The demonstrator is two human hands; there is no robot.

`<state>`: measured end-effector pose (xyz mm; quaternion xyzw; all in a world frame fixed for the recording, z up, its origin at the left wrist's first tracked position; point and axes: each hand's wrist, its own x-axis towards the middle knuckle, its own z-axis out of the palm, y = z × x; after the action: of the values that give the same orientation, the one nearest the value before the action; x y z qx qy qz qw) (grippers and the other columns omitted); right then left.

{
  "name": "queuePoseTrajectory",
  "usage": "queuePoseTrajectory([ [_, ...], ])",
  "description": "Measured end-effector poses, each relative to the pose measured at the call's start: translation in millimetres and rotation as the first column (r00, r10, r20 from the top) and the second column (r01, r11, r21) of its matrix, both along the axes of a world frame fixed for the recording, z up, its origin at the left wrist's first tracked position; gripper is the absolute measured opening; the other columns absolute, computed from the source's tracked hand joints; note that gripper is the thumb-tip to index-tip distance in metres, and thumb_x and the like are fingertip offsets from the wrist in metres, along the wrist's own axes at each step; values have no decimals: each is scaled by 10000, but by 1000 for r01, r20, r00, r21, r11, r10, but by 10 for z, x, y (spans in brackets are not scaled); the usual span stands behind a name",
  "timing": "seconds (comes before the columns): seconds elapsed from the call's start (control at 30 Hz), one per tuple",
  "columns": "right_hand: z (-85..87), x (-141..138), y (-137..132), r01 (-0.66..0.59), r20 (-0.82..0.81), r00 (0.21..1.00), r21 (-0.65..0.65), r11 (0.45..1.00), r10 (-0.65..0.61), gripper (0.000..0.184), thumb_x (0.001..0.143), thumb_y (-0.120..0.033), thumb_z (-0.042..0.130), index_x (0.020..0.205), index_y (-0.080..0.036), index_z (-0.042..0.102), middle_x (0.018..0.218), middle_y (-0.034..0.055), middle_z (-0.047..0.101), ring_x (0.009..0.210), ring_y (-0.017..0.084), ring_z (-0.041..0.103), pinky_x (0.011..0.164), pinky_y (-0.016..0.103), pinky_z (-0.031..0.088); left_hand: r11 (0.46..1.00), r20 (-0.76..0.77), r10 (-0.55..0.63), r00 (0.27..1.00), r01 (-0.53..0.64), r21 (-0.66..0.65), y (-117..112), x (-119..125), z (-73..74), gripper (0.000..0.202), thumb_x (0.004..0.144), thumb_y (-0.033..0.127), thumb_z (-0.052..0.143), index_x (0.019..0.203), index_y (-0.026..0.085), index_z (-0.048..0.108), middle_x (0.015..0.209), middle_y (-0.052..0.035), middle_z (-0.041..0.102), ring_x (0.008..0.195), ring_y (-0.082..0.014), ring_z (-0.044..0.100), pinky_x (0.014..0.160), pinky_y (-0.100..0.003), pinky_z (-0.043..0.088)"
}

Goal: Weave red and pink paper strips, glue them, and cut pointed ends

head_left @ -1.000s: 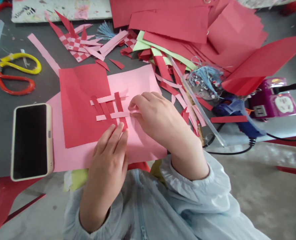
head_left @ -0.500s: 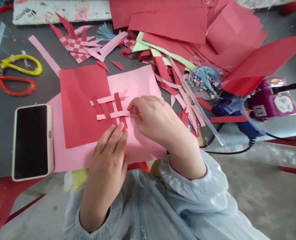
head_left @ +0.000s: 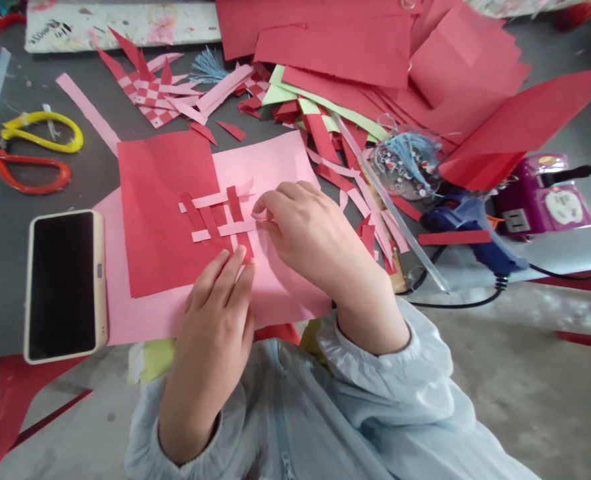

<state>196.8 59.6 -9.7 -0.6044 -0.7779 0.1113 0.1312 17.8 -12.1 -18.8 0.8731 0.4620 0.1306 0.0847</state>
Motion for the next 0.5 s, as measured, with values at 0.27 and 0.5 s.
queuePoseTrajectory([
  [0.27,-58,-10,41,40,36,998,107,993,-44,253,924,-68,438,998,-139,670,1001,147,674,905,279,535,731,382,403,1000,-4,-6,1000,6,14,12,8,11,465,915,50,548,1380,79,550,1462,-123,592,1385,-280,499,1136,-419,486],
  [0.5,-24,14,13,-42,-43,998,111,993,47,199,929,-99,493,1003,-138,673,1034,132,701,891,259,559,798,379,438,1000,-2,-6,1000,6,16,4,-1,2,479,919,66,557,1398,82,531,1472,-121,583,1388,-281,495,1135,-428,490],
])
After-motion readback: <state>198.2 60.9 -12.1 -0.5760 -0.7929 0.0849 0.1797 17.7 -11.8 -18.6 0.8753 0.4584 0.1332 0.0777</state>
